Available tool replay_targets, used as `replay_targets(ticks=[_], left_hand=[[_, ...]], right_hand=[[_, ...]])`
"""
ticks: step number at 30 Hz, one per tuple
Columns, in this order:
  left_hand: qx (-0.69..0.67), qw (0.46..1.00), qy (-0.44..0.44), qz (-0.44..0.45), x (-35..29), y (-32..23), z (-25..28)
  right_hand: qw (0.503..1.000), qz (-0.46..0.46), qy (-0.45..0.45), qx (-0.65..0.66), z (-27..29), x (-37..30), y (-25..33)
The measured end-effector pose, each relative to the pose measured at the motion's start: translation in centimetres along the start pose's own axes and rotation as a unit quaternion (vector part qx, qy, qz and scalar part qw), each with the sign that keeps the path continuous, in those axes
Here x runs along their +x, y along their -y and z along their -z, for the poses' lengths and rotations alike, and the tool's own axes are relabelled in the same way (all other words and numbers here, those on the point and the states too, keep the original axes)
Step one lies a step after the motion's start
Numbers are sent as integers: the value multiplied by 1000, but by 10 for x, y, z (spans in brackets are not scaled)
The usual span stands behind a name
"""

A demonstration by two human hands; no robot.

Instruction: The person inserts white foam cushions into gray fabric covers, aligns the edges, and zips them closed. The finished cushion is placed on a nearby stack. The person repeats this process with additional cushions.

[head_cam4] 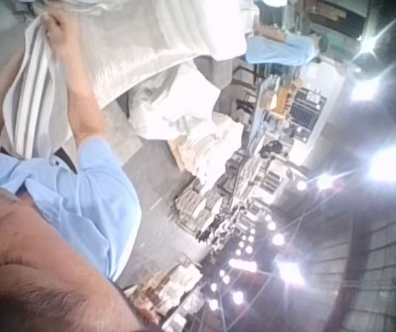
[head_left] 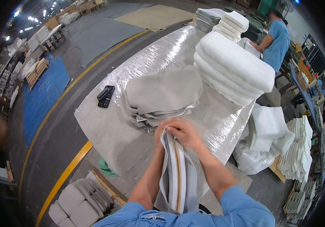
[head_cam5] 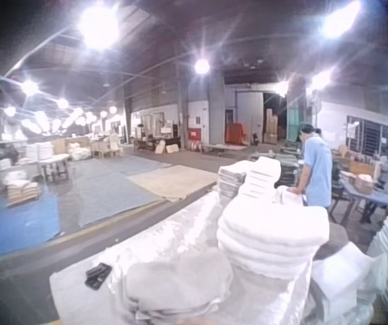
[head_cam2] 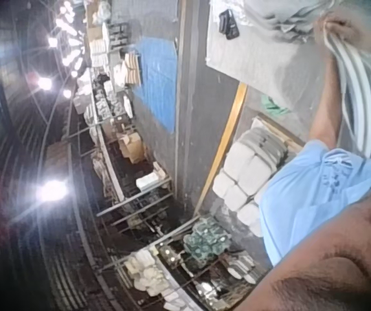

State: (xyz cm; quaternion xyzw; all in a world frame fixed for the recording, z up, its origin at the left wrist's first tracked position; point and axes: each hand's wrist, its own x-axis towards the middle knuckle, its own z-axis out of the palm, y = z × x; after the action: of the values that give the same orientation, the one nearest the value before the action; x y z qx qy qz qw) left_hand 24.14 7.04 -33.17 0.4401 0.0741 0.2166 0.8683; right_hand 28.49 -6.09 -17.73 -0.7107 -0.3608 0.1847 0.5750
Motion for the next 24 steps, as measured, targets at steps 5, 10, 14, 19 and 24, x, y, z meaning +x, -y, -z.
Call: replay_targets(ticks=[5,10,14,19,24], left_hand=[[-26,944,5,330,1,-6,-16],[-62,881,-53,467,-32,22,-19],[-114,891,-11,439,-28,47,-1],[-23,942,19,334,15,32,9],[82,961,96,245,37,-22,-33]], right_hand=[[987,8,-155,37,-6,-47,8],[980,85,-181,17,-6,-56,25],[977,96,-189,3,-7,-59,25],[978,129,-161,8,-13,-61,15],[979,140,-141,51,-13,-67,13]])
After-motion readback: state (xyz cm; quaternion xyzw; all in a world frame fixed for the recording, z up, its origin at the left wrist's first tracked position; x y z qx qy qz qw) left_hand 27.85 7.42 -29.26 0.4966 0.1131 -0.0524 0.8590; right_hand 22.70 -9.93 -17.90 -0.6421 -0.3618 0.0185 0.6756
